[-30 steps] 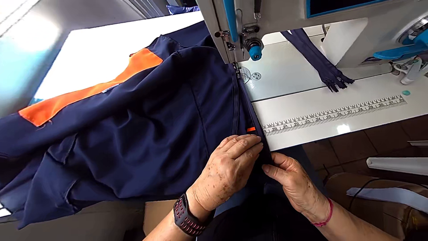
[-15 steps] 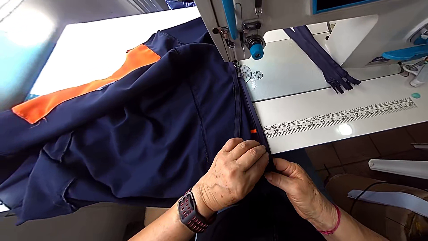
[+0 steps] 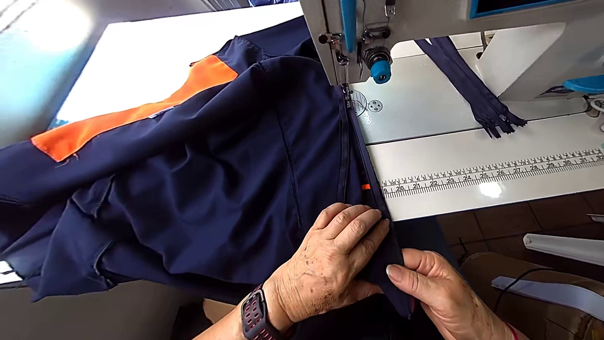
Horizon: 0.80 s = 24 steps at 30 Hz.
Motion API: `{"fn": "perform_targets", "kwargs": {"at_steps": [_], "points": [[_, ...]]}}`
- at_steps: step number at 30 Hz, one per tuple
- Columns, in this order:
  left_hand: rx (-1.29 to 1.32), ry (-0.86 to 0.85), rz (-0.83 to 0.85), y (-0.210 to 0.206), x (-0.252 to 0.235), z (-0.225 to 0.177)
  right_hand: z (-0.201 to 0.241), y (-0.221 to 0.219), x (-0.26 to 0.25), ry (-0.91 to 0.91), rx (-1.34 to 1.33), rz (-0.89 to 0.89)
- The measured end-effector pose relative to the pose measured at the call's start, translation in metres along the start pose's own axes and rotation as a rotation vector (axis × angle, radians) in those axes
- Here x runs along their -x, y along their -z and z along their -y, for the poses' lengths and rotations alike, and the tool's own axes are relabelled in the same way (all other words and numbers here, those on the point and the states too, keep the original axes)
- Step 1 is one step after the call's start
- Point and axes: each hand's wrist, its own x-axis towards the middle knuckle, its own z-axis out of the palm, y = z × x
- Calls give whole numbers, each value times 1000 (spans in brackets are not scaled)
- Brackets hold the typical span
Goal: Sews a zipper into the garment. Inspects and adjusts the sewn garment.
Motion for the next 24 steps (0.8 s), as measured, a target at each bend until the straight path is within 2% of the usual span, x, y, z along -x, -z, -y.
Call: {"fn": "perform_targets", "kwargs": {"at_steps": [2, 4, 8, 10, 15, 24], "points": [[11, -8, -25, -4, 1, 0, 6, 0, 6, 112, 202, 60], [46, -7, -40, -4, 1, 1, 15, 6, 11, 330, 516, 59], [111, 0, -63, -2, 0, 3, 19, 35, -2, 807, 1177, -268], [111, -7, -75, -3, 0, 4, 13, 47, -20, 990, 1338, -271], [117, 4, -75, -2, -1, 3, 5, 49, -49, 1151, 1380, -98], [170, -24, -55, 7, -2, 11, 8, 47, -45, 1193, 1368, -49]]}}
